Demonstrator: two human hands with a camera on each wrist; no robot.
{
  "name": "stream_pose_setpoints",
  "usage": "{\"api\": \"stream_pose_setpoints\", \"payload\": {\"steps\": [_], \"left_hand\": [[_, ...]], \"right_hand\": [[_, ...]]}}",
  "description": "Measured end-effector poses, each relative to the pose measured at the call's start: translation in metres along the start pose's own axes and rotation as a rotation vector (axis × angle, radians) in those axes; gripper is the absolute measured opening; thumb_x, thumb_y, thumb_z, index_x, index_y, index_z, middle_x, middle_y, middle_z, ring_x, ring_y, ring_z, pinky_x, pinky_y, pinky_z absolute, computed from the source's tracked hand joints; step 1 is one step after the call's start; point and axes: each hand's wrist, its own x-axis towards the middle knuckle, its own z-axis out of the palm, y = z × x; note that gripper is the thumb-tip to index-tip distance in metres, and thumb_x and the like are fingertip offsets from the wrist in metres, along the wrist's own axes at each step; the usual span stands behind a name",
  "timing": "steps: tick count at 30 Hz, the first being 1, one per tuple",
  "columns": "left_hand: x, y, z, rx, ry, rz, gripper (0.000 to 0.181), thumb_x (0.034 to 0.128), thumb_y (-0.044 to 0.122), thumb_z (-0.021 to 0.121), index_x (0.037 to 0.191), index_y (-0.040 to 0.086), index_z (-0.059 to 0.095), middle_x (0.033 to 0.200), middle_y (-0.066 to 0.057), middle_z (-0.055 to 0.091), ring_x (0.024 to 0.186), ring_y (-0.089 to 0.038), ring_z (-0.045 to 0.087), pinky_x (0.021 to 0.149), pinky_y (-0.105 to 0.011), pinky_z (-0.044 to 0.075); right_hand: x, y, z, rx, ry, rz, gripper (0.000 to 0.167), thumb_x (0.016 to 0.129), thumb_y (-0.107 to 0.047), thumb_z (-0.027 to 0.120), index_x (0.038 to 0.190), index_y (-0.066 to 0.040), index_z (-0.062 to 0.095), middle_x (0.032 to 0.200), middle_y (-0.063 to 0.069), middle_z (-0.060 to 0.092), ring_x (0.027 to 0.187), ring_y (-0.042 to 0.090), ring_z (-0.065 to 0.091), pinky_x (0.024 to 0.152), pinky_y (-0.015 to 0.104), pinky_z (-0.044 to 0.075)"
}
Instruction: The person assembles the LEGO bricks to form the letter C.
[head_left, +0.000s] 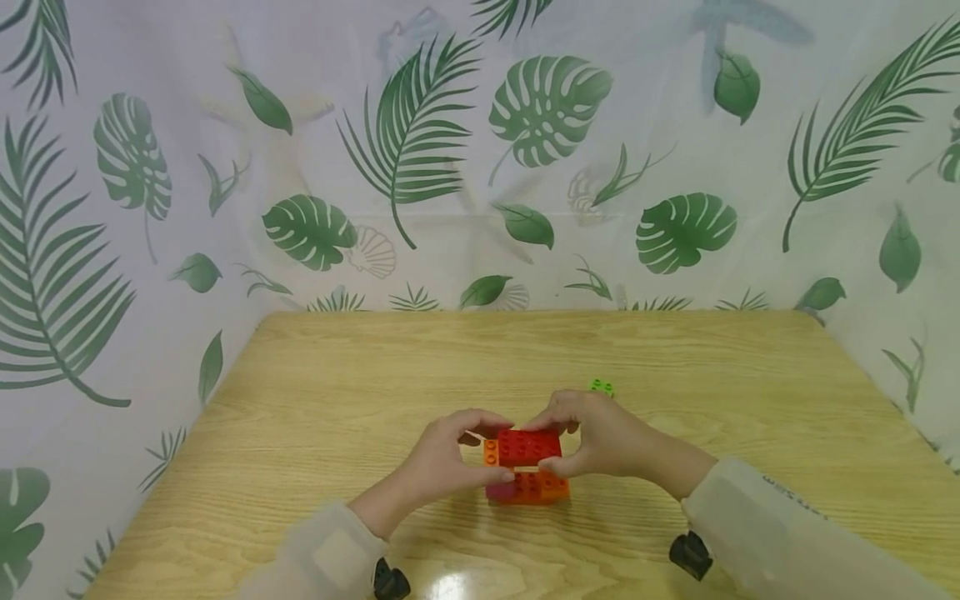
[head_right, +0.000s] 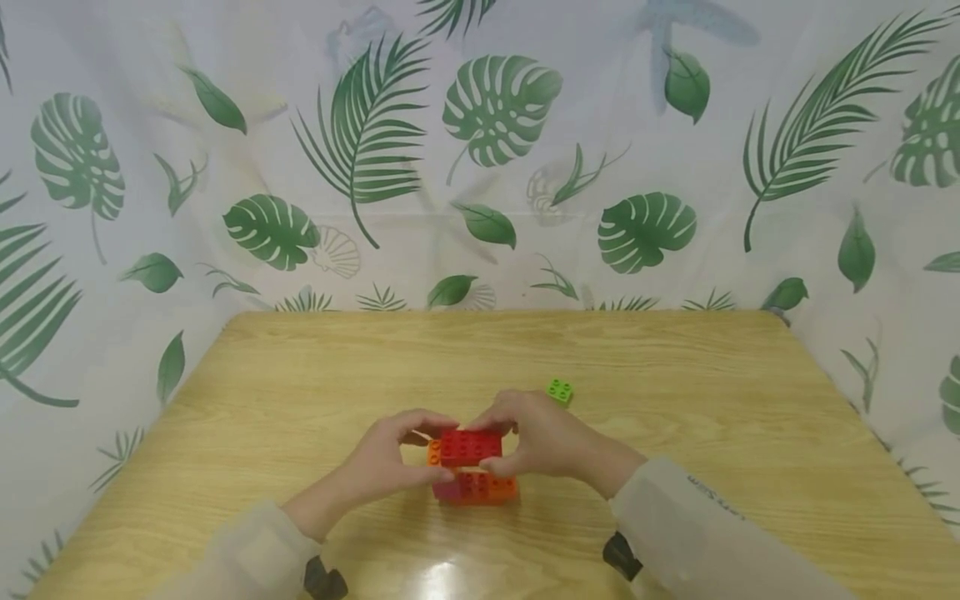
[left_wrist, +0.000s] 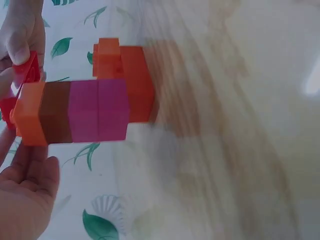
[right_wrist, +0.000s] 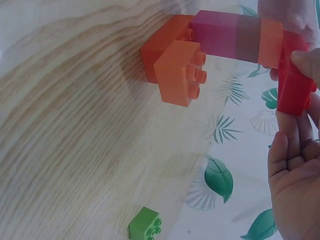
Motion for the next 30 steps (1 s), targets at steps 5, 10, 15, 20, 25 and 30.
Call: {"api": "stream_pose_setpoints", "payload": {"steps": [5,10,15,20,25,30], "left_hand": [[-0.001,-0.004,0.011,-0.170,0.100,0.020,0.044,0.0777,0.010,0.080,0.118,0.004,0.064,0.111,-0.006,0.066,0.100,-0.020,0.061,0.086,-0.037,0.050],[-0.003,-0.007,0.020,-0.279,0.170,-0.040,0.041,0.0775,0.006,0.079,0.116,0.001,0.065,0.111,-0.009,0.065,0.095,-0.021,0.061,0.086,-0.038,0.050],[-0.004,-0.006,0.025,-0.322,0.203,-0.092,0.039,0.0782,0.008,0.079,0.115,0.003,0.066,0.111,-0.009,0.066,0.093,-0.021,0.061,0.085,-0.040,0.050],[-0.005,-0.009,0.028,-0.322,0.223,-0.115,0.039,0.0782,0.009,0.079,0.115,0.002,0.067,0.111,-0.009,0.066,0.093,-0.022,0.061,0.083,-0.038,0.051],[-0.004,-0.011,0.029,-0.331,0.236,-0.117,0.038,0.0773,0.008,0.079,0.113,0.003,0.068,0.111,-0.009,0.066,0.090,-0.021,0.061,0.079,-0.034,0.052],[-0.004,-0.011,0.029,-0.343,0.244,-0.118,0.038,0.0765,0.008,0.080,0.112,0.004,0.069,0.110,-0.010,0.067,0.089,-0.021,0.061,0.078,-0.034,0.053]], "right_hand": [[0.000,0.001,0.000,0.004,-0.003,-0.003,0.033,0.076,-0.021,0.081,0.107,-0.013,0.074,0.085,-0.015,0.059,0.078,0.008,0.056,0.070,0.030,0.049],[0.000,0.001,-0.001,0.004,-0.008,0.007,0.033,0.076,-0.021,0.081,0.107,-0.013,0.074,0.085,-0.015,0.059,0.078,0.010,0.056,0.070,0.030,0.049],[0.001,-0.001,-0.001,-0.003,-0.010,0.017,0.033,0.075,-0.022,0.081,0.107,-0.014,0.074,0.085,-0.016,0.059,0.078,0.007,0.054,0.069,0.028,0.048],[0.001,-0.001,-0.001,-0.014,-0.012,0.022,0.034,0.076,-0.022,0.081,0.108,-0.015,0.073,0.086,-0.017,0.058,0.079,0.011,0.057,0.071,0.029,0.049],[-0.001,0.001,0.001,-0.017,0.001,-0.009,0.033,0.077,-0.024,0.079,0.109,-0.014,0.072,0.089,-0.016,0.059,0.081,0.008,0.056,0.073,0.036,0.051],[-0.004,0.006,0.005,-0.010,0.036,-0.041,0.035,0.079,-0.024,0.078,0.112,-0.016,0.069,0.095,-0.016,0.060,0.085,0.006,0.055,0.075,0.036,0.051]]}}
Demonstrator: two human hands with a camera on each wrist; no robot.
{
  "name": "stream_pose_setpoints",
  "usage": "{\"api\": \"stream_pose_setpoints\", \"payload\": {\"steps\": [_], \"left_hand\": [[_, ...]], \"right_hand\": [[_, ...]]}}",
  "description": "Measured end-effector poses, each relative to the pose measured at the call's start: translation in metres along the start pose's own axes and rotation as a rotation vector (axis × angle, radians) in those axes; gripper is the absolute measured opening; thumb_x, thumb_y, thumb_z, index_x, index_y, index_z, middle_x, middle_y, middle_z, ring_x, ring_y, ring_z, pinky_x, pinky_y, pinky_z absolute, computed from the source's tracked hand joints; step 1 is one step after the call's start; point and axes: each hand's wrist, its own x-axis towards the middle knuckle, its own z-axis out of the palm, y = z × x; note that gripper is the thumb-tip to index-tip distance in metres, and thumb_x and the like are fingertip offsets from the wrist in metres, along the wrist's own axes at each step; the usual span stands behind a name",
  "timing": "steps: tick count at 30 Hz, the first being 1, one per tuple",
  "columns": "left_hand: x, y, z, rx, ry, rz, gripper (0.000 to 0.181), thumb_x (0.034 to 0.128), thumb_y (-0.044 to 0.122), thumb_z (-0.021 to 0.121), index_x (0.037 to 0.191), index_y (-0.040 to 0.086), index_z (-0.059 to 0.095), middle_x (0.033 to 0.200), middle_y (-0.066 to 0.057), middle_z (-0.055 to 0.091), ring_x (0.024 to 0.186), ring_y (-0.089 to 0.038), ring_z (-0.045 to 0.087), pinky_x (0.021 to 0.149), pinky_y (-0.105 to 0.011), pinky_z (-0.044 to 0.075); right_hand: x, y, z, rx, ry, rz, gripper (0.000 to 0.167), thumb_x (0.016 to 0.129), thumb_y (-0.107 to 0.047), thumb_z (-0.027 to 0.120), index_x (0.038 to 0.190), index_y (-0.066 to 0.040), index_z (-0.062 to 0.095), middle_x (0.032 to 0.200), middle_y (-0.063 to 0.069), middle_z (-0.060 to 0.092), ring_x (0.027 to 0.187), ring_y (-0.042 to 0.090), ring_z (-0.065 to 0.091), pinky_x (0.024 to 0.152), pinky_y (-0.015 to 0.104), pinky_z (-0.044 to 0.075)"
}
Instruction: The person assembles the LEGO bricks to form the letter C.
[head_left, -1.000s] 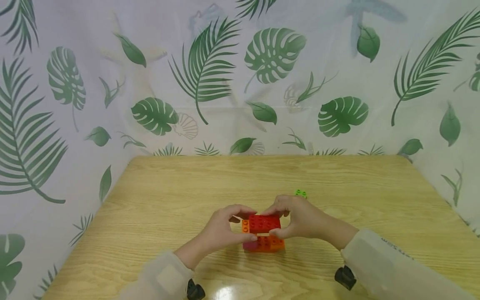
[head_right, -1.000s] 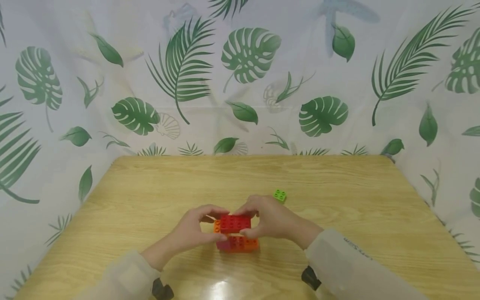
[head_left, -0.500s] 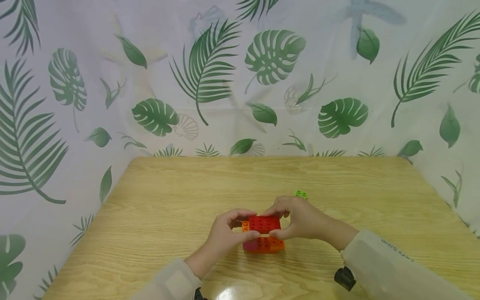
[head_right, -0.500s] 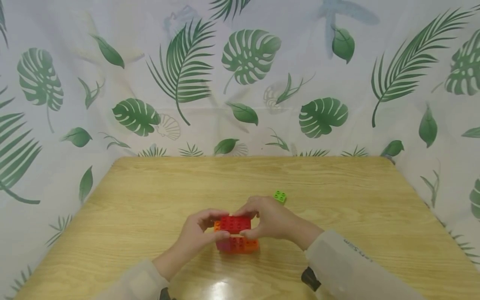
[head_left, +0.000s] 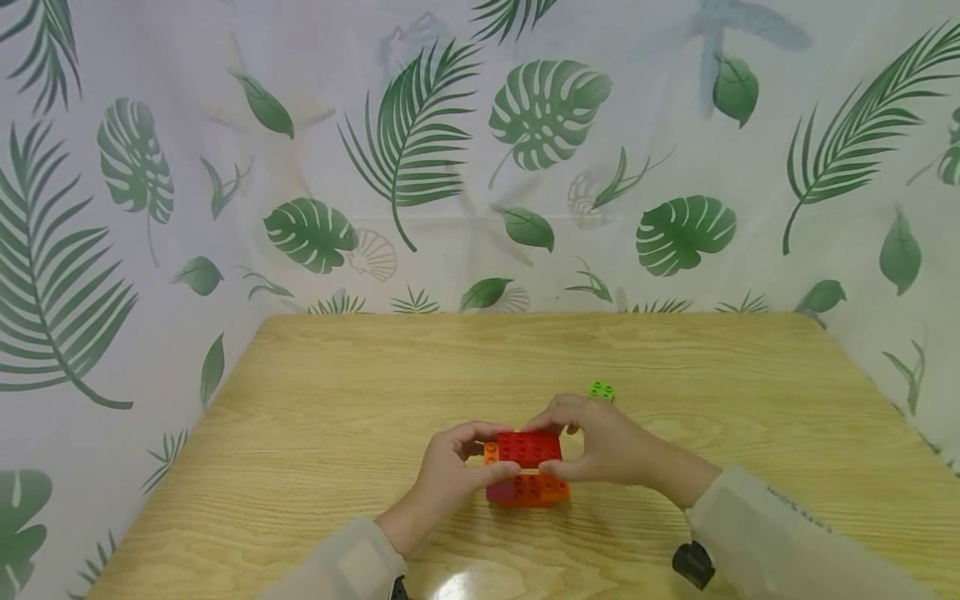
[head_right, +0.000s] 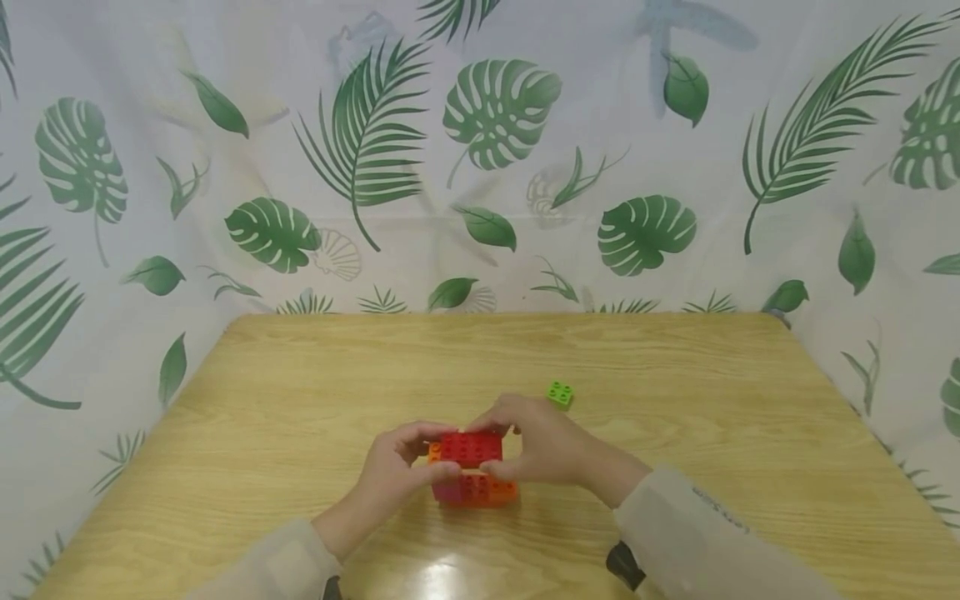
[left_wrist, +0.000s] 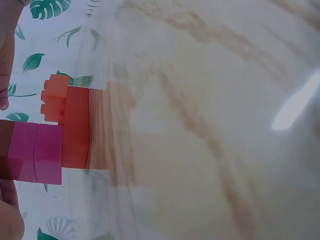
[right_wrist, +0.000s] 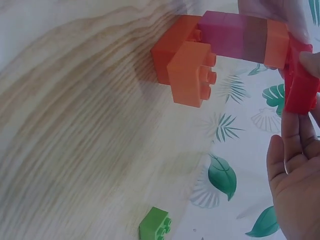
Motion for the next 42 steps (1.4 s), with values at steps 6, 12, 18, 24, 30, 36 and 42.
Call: {"api": "stream_pose_setpoints", "payload": {"steps": [6,12,18,24,30,36,42], "left_hand": [[-0.001,-0.002,0.000,-0.003,0.009,-0.008,0.038,0.0765,0.010,0.080,0.112,0.004,0.069,0.110,-0.009,0.066,0.089,-0.022,0.061,0.078,-0.034,0.053],[-0.002,-0.002,0.000,-0.015,0.002,-0.008,0.041,0.0772,0.009,0.079,0.115,0.000,0.067,0.111,-0.010,0.066,0.090,-0.022,0.061,0.079,-0.032,0.052],[-0.002,-0.004,0.001,-0.032,0.011,-0.013,0.041,0.0772,0.008,0.079,0.115,0.000,0.066,0.112,-0.010,0.065,0.090,-0.021,0.060,0.075,-0.028,0.053],[-0.002,-0.002,0.001,-0.039,0.019,-0.024,0.041,0.0772,0.010,0.080,0.115,0.003,0.067,0.112,-0.008,0.065,0.089,-0.021,0.060,0.071,-0.027,0.053],[-0.002,-0.002,0.001,-0.035,0.017,-0.019,0.041,0.0771,0.009,0.080,0.115,0.002,0.067,0.113,-0.008,0.064,0.091,-0.026,0.060,0.071,-0.027,0.053],[-0.002,0.000,0.002,-0.030,0.017,-0.029,0.040,0.0771,0.009,0.080,0.114,0.002,0.067,0.111,-0.009,0.065,0.092,-0.029,0.061,0.072,-0.025,0.053],[-0.002,0.000,0.002,-0.026,0.016,-0.028,0.040,0.0773,0.009,0.080,0.115,0.000,0.067,0.110,-0.009,0.065,0.092,-0.028,0.061,0.073,-0.025,0.053]], "right_hand": [[-0.006,0.005,0.005,0.042,0.051,-0.041,0.043,0.081,-0.031,0.077,0.119,-0.014,0.065,0.104,-0.012,0.062,0.092,0.008,0.055,0.078,0.037,0.051],[-0.016,0.014,0.010,0.074,0.124,-0.081,0.053,0.075,-0.026,0.083,0.122,-0.013,0.062,0.107,-0.010,0.061,0.092,0.010,0.056,0.077,0.038,0.050],[-0.024,0.029,0.012,0.099,0.140,-0.035,0.052,0.077,-0.027,0.081,0.123,-0.014,0.061,0.110,-0.007,0.061,0.093,0.022,0.059,0.078,0.043,0.051],[-0.027,0.051,0.011,0.042,0.177,0.046,0.050,0.079,-0.026,0.080,0.123,-0.014,0.062,0.109,0.001,0.064,0.093,0.022,0.060,0.077,0.045,0.051],[-0.026,0.074,0.007,-0.058,0.217,0.155,0.051,0.080,-0.027,0.078,0.124,-0.006,0.062,0.106,0.007,0.062,0.094,0.024,0.057,0.080,0.047,0.049],[-0.023,0.092,0.001,-0.086,0.246,0.270,0.053,0.080,-0.024,0.079,0.125,-0.002,0.061,0.108,0.012,0.060,0.097,0.030,0.055,0.083,0.050,0.047],[-0.020,0.106,-0.001,-0.105,0.236,0.366,0.057,0.082,-0.027,0.076,0.128,0.001,0.057,0.115,0.016,0.058,0.103,0.035,0.054,0.086,0.052,0.046]]}}
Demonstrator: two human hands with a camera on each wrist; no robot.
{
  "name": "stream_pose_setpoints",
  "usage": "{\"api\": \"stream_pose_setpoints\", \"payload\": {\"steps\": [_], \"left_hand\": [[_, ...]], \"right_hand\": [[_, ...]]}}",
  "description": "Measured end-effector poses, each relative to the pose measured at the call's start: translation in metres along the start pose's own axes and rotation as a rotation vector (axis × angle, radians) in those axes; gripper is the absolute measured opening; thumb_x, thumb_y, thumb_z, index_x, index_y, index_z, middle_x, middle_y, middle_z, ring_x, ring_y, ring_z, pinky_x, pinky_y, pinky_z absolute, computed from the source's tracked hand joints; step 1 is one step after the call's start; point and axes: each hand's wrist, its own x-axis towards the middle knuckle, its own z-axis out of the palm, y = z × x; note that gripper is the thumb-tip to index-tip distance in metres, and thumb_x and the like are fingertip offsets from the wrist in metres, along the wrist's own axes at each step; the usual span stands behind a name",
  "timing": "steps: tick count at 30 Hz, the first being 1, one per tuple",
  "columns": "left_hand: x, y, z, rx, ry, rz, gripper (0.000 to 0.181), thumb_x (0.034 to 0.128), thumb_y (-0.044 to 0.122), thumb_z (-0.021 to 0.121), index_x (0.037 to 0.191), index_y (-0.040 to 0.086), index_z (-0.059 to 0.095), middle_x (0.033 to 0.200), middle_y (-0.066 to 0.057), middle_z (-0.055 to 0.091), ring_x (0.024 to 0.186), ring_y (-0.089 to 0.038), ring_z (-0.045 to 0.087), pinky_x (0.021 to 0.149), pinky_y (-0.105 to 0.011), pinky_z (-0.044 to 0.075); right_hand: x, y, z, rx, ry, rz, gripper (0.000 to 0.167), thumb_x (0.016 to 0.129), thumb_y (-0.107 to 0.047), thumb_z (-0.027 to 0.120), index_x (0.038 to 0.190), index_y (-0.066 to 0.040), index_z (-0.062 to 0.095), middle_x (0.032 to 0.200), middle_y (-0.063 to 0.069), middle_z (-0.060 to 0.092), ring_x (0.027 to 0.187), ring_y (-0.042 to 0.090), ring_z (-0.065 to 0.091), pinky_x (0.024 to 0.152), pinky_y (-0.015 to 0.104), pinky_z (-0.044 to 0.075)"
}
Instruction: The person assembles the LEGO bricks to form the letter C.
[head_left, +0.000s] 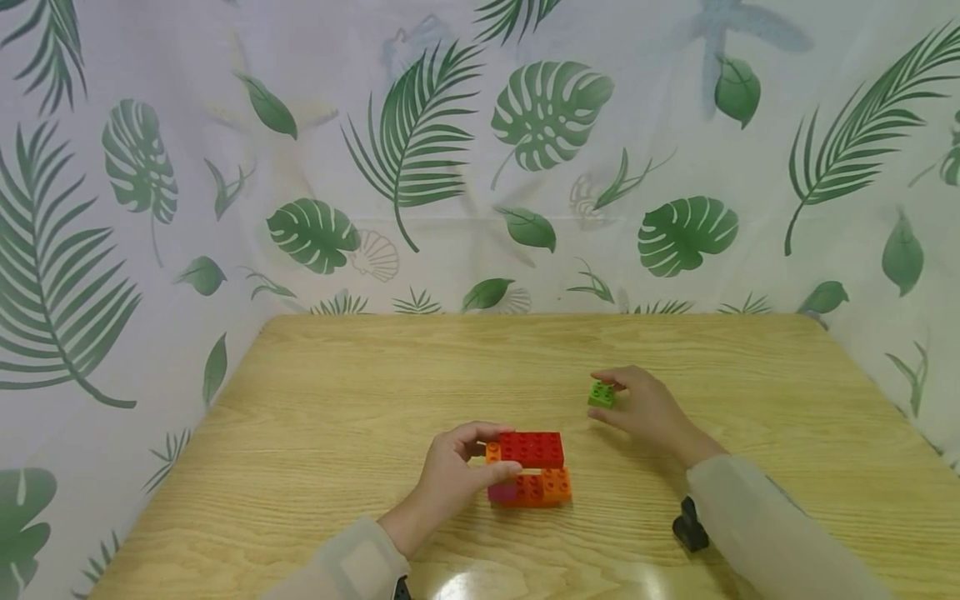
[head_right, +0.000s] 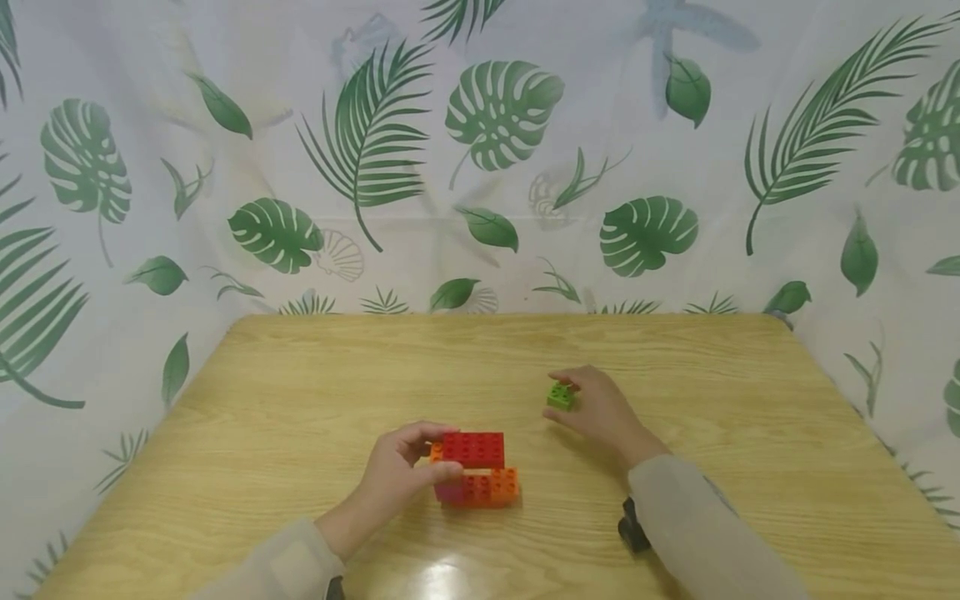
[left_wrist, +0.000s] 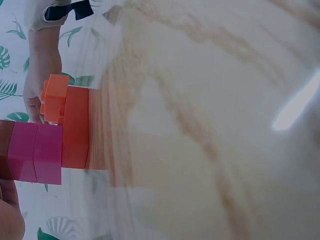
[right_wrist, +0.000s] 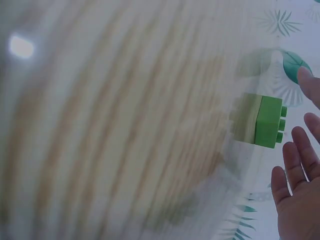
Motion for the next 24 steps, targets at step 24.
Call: {"api": "stream_pose_setpoints", "payload": {"steps": [24], "left_hand": [[0.001,-0.001,-0.001,0.010,-0.001,0.003,0.038,0.0774,0.010,0.079,0.113,0.004,0.068,0.111,-0.009,0.065,0.091,-0.023,0.061,0.075,-0.026,0.053]], "right_hand": [[0.012,0.008,0.005,-0.066,-0.047,0.145,0.044,0.085,-0.022,0.073,0.118,0.005,0.060,0.110,0.018,0.062,0.098,0.032,0.057,0.083,0.047,0.046]]}}
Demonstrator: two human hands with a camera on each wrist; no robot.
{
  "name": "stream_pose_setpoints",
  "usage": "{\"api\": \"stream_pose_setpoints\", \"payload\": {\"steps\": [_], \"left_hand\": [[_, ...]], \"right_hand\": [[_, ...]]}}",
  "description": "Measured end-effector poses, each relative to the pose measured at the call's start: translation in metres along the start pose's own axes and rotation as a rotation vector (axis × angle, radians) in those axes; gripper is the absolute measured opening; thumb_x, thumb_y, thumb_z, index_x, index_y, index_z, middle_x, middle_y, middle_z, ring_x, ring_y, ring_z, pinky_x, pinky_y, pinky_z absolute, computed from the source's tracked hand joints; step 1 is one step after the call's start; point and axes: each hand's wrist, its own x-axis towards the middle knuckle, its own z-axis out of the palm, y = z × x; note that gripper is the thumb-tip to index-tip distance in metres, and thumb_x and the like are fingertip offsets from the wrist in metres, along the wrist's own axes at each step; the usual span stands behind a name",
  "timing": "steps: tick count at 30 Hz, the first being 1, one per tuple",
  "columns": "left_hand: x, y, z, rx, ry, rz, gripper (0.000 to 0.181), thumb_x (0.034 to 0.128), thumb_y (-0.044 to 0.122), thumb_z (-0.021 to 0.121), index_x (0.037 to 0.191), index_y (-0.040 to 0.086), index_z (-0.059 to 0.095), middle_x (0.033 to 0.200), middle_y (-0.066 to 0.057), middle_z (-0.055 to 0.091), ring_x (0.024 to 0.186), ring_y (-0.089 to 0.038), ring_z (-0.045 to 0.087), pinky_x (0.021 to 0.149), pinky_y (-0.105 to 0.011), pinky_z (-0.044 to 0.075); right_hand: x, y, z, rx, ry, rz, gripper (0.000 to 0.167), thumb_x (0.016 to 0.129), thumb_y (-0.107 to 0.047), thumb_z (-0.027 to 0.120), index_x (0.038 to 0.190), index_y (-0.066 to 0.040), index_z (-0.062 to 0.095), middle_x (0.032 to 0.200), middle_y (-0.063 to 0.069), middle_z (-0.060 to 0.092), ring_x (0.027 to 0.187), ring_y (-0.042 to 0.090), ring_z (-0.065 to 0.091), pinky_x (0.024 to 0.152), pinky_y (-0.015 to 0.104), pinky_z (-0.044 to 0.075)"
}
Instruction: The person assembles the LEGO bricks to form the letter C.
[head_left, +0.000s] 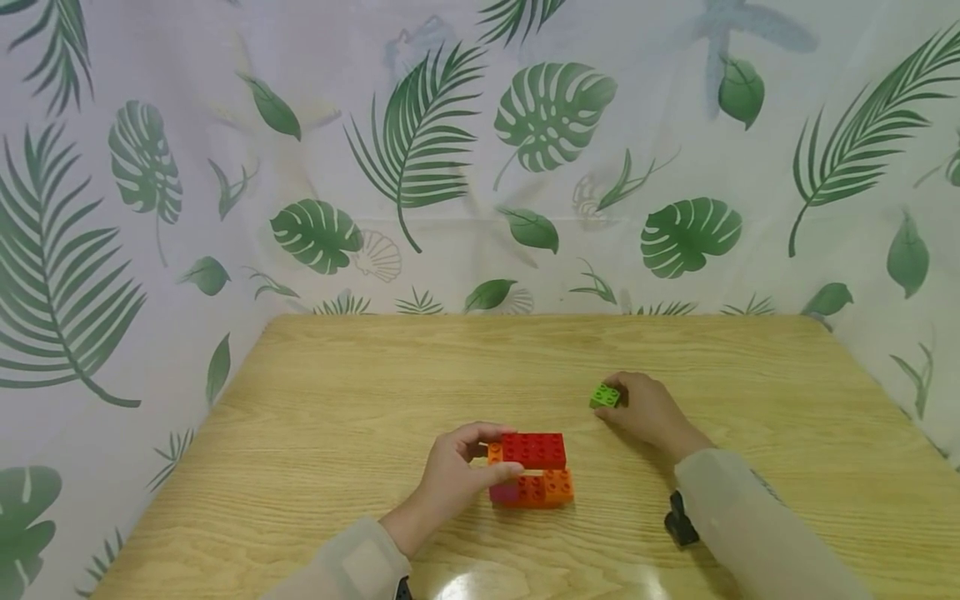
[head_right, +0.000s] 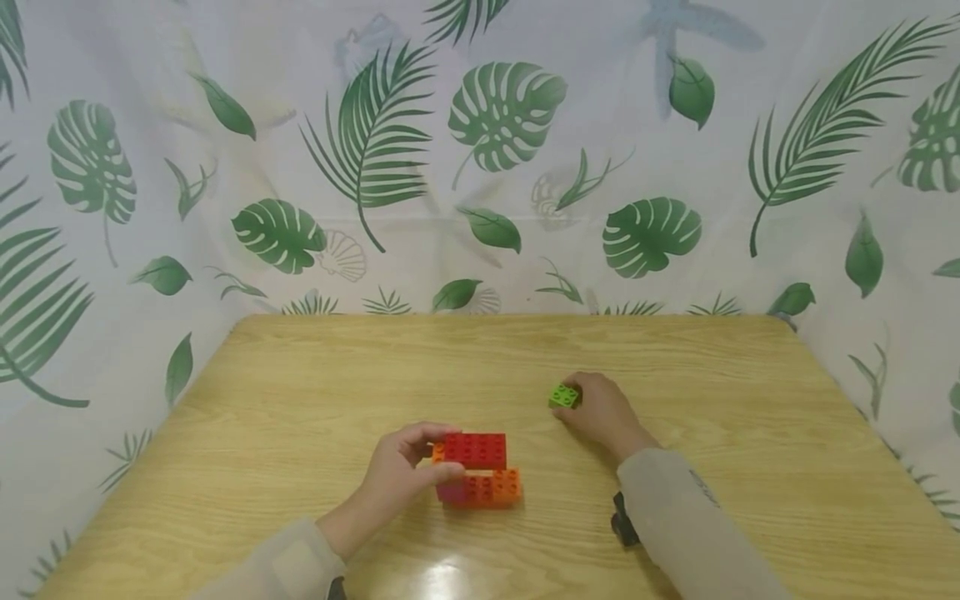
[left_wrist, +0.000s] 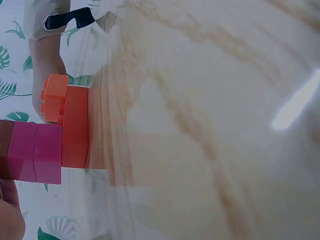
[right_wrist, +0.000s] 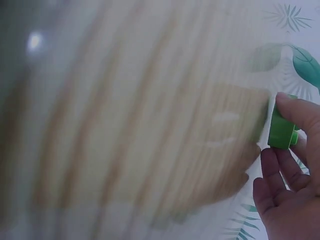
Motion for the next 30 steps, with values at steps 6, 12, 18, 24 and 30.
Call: {"api": "stream_pose_setpoints", "payload": {"steps": [6,12,18,24,30], "left_hand": [[0.000,0.000,0.000,-0.004,-0.002,0.003,0.038,0.0775,0.010,0.079,0.113,0.004,0.068,0.112,-0.009,0.065,0.091,-0.024,0.061,0.075,-0.025,0.053],[-0.001,-0.001,0.001,0.002,0.001,0.014,0.040,0.0776,0.010,0.079,0.114,0.002,0.067,0.113,-0.009,0.064,0.093,-0.029,0.060,0.074,-0.025,0.052],[-0.001,-0.002,0.001,0.007,0.004,0.015,0.039,0.0777,0.010,0.079,0.114,0.002,0.067,0.112,-0.010,0.064,0.093,-0.030,0.060,0.075,-0.026,0.052],[-0.001,-0.002,0.001,0.000,0.005,0.012,0.041,0.0774,0.010,0.079,0.115,0.000,0.066,0.111,-0.009,0.065,0.091,-0.027,0.061,0.074,-0.026,0.053],[-0.001,-0.002,0.001,-0.017,0.005,0.024,0.040,0.0776,0.008,0.079,0.115,0.000,0.066,0.112,-0.011,0.064,0.092,-0.031,0.060,0.073,-0.026,0.053]], "right_hand": [[-0.007,-0.004,-0.003,0.066,-0.002,0.007,0.045,0.084,-0.020,0.074,0.119,0.004,0.060,0.105,0.013,0.063,0.089,0.025,0.059,0.076,0.041,0.049],[-0.021,-0.018,-0.002,0.122,-0.026,-0.045,0.045,0.083,-0.022,0.076,0.118,0.003,0.061,0.106,0.012,0.061,0.094,0.028,0.059,0.080,0.042,0.050],[-0.034,-0.032,0.001,0.135,-0.038,-0.128,0.042,0.081,-0.021,0.077,0.116,-0.002,0.063,0.104,0.006,0.062,0.092,0.024,0.060,0.080,0.042,0.051],[-0.048,-0.045,0.004,0.113,-0.047,-0.235,0.040,0.080,-0.024,0.078,0.113,-0.006,0.065,0.104,0.000,0.062,0.090,0.017,0.059,0.077,0.038,0.051],[-0.063,-0.058,0.003,0.140,-0.072,-0.308,0.037,0.081,-0.024,0.077,0.114,-0.011,0.065,0.104,-0.004,0.061,0.089,0.012,0.058,0.073,0.032,0.050]]}}
